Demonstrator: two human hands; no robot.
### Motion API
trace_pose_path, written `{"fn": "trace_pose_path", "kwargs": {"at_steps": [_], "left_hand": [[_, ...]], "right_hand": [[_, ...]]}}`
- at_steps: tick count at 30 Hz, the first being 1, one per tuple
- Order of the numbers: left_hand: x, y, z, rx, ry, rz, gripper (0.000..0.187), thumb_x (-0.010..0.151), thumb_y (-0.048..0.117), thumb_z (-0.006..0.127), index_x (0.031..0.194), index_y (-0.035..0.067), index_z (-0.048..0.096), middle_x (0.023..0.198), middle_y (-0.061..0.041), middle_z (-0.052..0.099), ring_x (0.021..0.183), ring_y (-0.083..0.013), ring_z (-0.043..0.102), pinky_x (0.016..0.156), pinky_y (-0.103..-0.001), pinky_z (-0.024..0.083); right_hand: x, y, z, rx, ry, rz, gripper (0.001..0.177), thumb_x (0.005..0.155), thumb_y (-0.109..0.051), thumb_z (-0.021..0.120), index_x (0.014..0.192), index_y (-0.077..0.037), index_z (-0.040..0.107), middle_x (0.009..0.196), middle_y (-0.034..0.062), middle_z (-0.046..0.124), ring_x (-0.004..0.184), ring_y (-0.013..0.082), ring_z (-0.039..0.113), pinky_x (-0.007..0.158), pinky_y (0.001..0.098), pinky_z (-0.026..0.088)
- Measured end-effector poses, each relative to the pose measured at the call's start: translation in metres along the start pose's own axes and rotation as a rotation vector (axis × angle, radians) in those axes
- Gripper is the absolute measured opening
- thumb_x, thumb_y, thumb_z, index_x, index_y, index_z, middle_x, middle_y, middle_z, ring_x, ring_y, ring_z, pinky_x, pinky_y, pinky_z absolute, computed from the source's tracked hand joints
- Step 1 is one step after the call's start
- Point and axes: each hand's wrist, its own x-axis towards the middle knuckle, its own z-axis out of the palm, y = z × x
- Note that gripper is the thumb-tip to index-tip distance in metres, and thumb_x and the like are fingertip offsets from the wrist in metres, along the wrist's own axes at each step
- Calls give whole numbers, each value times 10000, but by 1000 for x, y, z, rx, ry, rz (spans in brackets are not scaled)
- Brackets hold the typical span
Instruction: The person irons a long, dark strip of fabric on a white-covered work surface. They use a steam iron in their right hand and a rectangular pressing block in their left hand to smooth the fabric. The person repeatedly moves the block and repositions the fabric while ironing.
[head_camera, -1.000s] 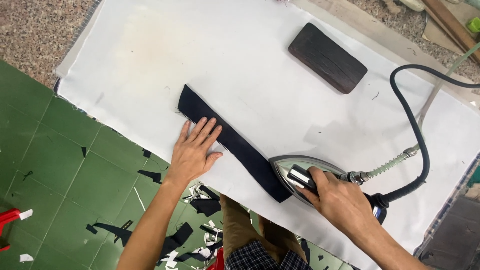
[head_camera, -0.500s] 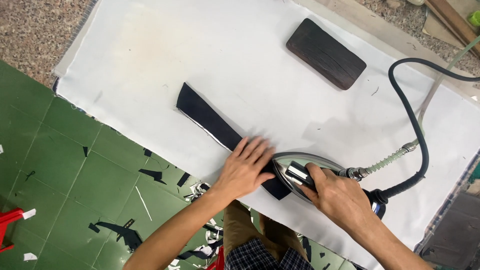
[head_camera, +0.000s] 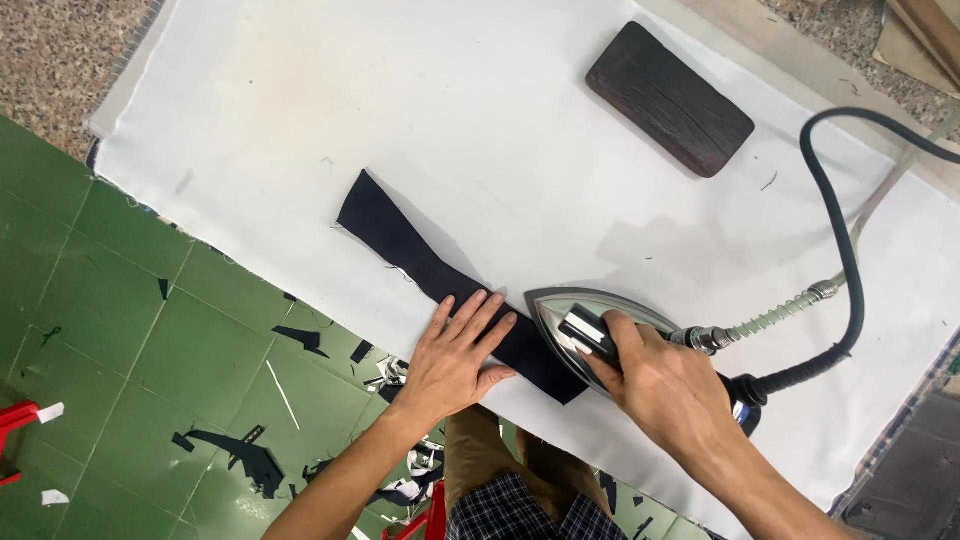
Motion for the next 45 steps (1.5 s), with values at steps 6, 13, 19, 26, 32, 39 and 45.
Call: {"fn": "trace_pose_path", "kwargs": {"at_steps": [6,13,19,26,32,39,45], "left_hand": [[-3,-3,6,-30,72,14,628,1033,593,517,1435,122,619,1581,-117,476,1491,-282,410,1265,-488,237],[-8,-6,14,-40,154,8,592,1015,540,604,1416,106,644,1533,-137,532,1471,-289,439,1264,-482,257],[-9,-5,15,-101,186,10,608,994,514,667,1377,41,658,1481,-159,580,1444,-309,475,1263,-485,269],[2,-31,-3,-10,435,88,392,1057,353,591,927,24,759,945,-161,786,978,-291,769,901,-400,617],[39,-117,-68,122,533,-745,720,980,582,630,1268,-76,586,1144,-197,607,1036,-396,584,875,-492,501],[48,-177,-36,-188,-20,-1043,503,991,471,674,676,134,473,621,-48,554,661,-314,536,595,-449,409],[15,-166,-19,40,452,-711,366,965,243,780,708,70,583,695,-80,610,718,-323,546,699,-429,406]], "right_hand": [[4,2,4,-31,-39,-27,467,973,-538,557,1224,-150,492,750,39,658,569,344,662,426,503,523],[8,0,2,-71,-34,-74,441,971,-511,557,1242,-169,497,810,31,672,574,311,675,419,477,539],[25,-14,1,-98,14,-117,424,978,-491,601,1177,-129,502,707,32,649,477,299,628,376,456,531],[29,-13,0,-137,-95,-121,450,978,-535,559,1212,-163,461,729,28,644,515,319,656,427,487,551],[30,-21,-16,-75,-184,-67,580,951,-700,449,1177,-165,464,725,33,692,552,342,648,508,486,570],[26,-26,-30,10,-132,-113,639,957,-614,364,1426,-183,417,1108,80,608,873,338,678,580,530,623],[29,-16,-13,-54,-119,-135,665,934,-652,415,1432,-211,400,987,64,659,579,357,685,472,506,622]]}}
